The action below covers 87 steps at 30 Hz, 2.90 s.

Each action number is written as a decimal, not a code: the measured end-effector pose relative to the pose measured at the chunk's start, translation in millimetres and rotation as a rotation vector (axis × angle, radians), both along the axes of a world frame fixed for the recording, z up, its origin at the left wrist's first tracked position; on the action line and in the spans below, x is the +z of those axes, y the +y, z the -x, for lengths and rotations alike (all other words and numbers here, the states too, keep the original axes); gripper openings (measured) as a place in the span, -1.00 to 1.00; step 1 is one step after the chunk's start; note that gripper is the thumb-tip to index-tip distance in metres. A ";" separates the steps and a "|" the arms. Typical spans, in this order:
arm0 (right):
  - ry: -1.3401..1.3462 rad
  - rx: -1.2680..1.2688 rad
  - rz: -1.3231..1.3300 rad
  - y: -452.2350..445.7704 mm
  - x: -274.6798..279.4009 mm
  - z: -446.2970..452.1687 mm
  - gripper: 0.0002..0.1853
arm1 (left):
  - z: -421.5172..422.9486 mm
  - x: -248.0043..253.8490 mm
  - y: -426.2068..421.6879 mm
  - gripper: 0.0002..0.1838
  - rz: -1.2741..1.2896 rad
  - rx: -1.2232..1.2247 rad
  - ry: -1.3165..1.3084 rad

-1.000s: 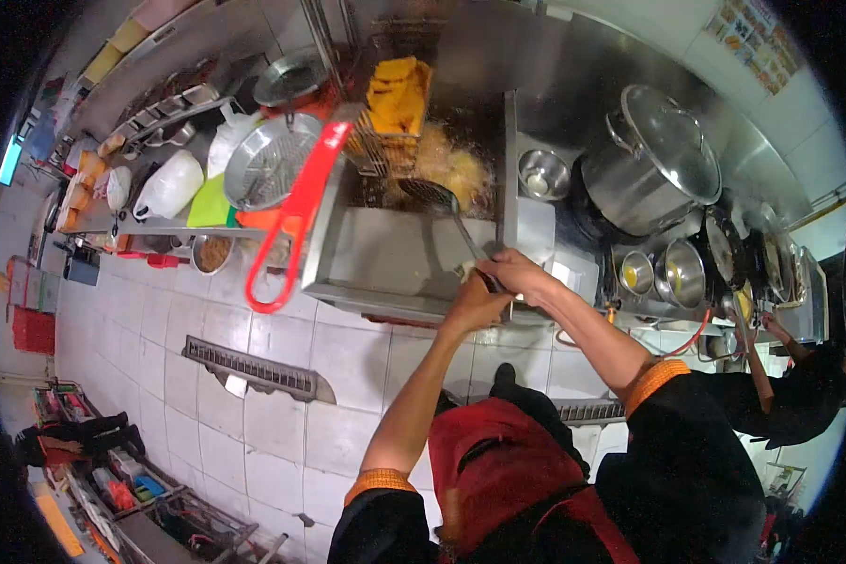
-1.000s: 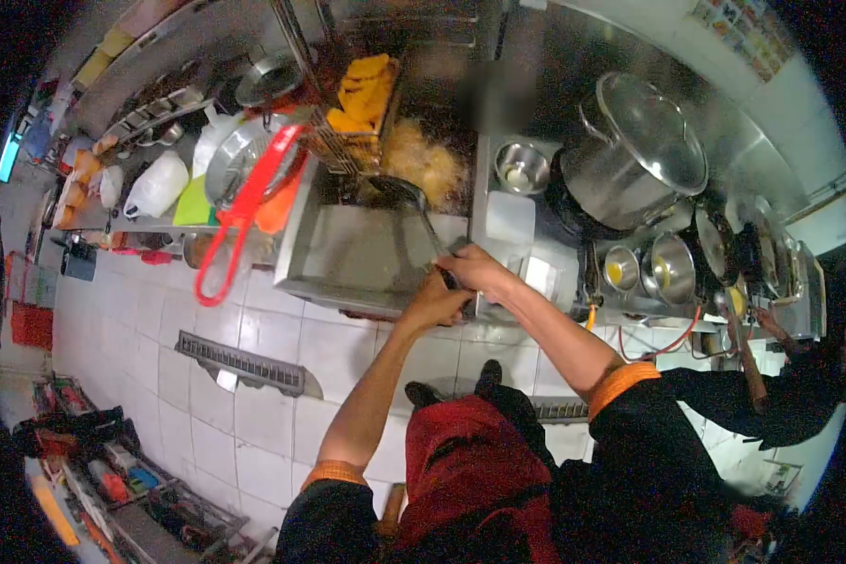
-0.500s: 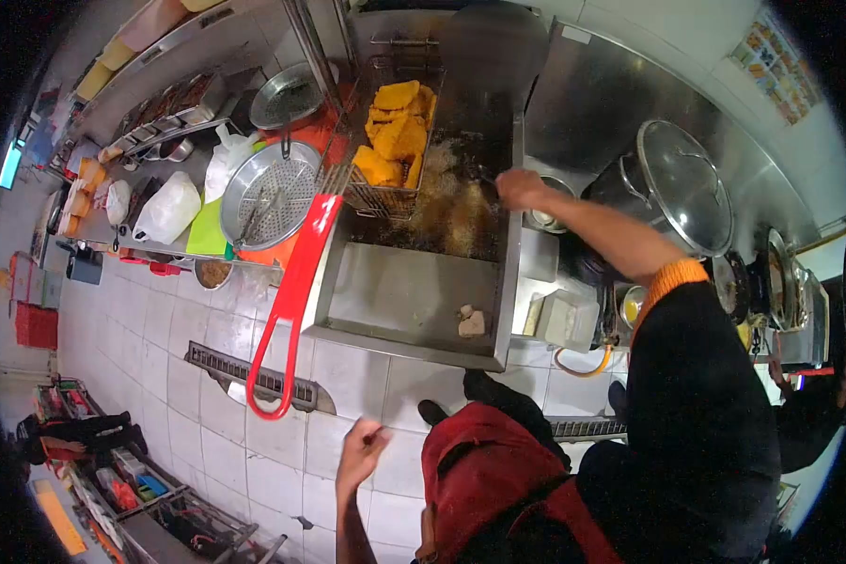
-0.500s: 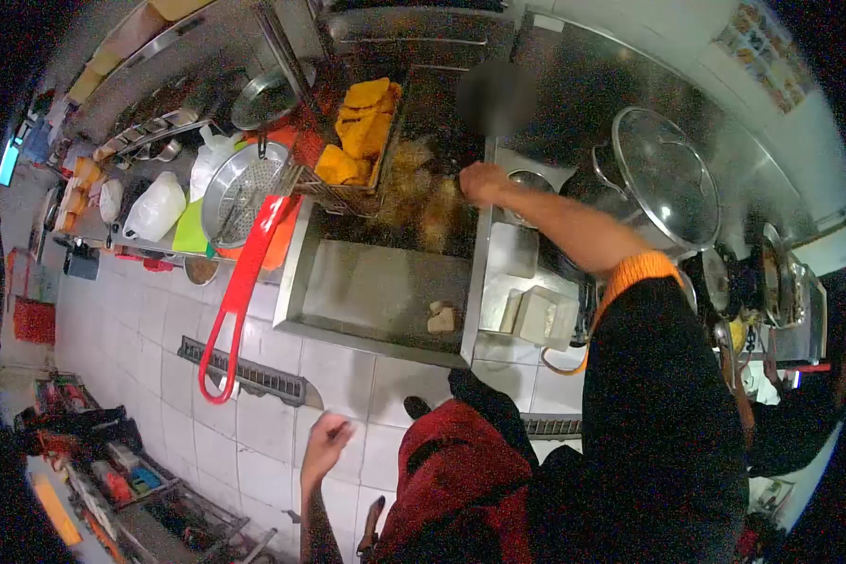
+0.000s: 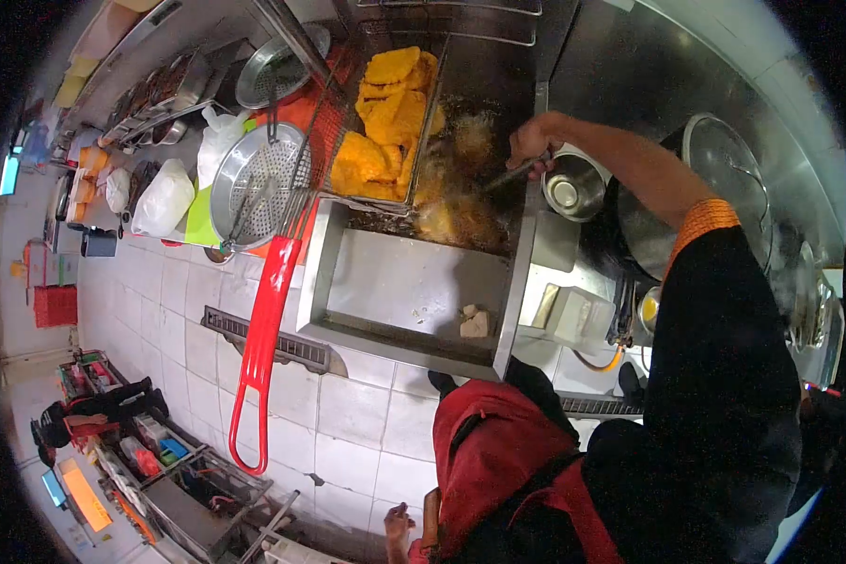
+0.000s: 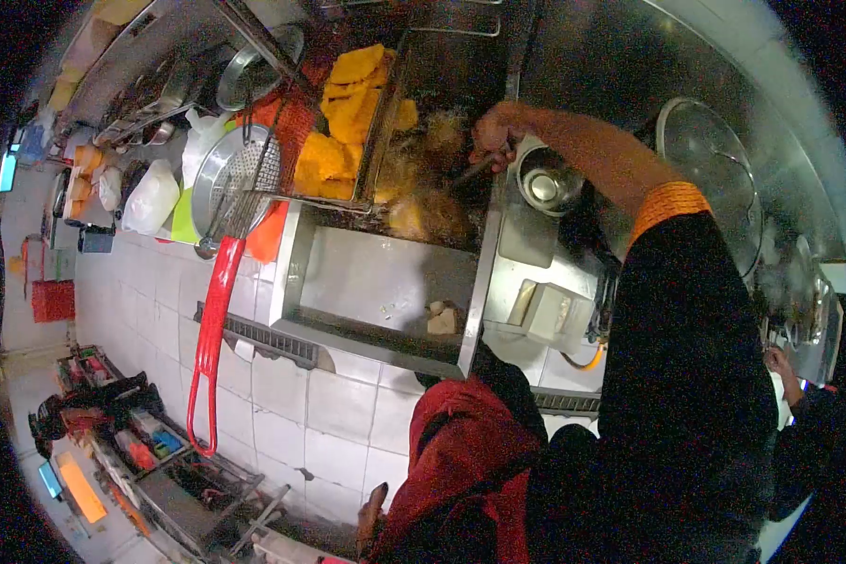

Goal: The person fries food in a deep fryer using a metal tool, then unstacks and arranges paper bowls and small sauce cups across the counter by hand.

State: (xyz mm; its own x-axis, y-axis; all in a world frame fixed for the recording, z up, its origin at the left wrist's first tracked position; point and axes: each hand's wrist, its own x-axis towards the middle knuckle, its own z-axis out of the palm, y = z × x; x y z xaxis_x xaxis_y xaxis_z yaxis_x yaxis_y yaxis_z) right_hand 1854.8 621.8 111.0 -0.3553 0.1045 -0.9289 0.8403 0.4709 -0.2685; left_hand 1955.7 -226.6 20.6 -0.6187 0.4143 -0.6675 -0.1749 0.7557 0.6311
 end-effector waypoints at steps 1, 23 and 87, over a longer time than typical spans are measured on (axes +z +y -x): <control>-0.035 -0.032 -0.023 3.2 0.9 1.6 -0.69 | -4.2 27.4 34.5 -0.59 0.032 0.237 -0.085; 0.109 -0.368 0.172 -32.3 -18.6 -29.6 -0.71 | -2.4 -33.9 -31.2 -0.53 0.176 -0.195 -0.090; 0.613 -0.388 -1.505 -531.7 5.8 105.3 -0.62 | 676.6 -14.1 97.8 -0.81 -0.528 -0.235 0.041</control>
State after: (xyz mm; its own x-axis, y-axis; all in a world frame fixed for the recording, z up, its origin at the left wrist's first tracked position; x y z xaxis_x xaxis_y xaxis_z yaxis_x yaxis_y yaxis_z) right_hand 1749.5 90.1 116.8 -0.3453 0.8775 0.3327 0.9097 0.4002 -0.1113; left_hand 1279.1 -128.8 6.5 -0.4912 0.8139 -0.3102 -0.0081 0.3519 0.9360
